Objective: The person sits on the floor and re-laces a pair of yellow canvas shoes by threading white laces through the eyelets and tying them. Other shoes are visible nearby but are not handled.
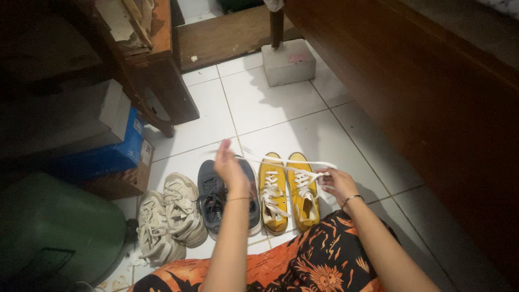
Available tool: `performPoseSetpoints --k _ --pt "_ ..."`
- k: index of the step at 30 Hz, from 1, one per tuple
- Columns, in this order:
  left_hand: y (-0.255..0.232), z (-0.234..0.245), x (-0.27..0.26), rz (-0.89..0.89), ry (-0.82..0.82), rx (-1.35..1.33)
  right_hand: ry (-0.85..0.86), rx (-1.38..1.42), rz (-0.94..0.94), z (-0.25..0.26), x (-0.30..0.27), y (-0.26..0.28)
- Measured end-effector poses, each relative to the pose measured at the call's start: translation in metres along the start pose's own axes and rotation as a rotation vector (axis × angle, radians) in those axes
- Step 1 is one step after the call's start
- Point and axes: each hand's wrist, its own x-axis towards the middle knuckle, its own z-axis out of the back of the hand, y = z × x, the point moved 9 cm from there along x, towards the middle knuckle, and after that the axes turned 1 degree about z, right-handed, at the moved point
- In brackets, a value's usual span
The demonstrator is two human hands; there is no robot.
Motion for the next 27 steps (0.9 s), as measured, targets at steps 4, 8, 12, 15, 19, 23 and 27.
performPoseSetpoints --k 4,8,12,15,19,23,27 --pt "-0.016 0.058 0.037 -0.157 -0.091 0.142 -0.130 -0.101 -0.096 0.030 0.017 -0.026" --pt "-0.015 0.122 0.055 -0.251 -0.242 0.232 -0.214 0.097 -0.195 0.059 0.041 -0.056" --pt "-0.012 0.149 0.050 -0.278 -0.412 0.526 -0.352 0.372 -0.290 0.086 0.034 -0.059" --pt "-0.028 0.144 0.036 -0.308 -0.428 0.605 -0.419 0.552 -0.237 0.091 0.013 -0.043" --pt "-0.073 0.101 0.009 -0.356 -0.287 0.935 -0.457 0.619 -0.179 0.083 0.000 -0.025" --pt "-0.085 0.059 -0.022 -0.119 -0.089 1.491 -0.607 0.381 -0.049 0.098 0.004 -0.016" --pt "-0.078 -0.004 -0.073 -0.513 0.091 1.731 -0.351 0.027 0.084 0.084 0.034 -0.019"
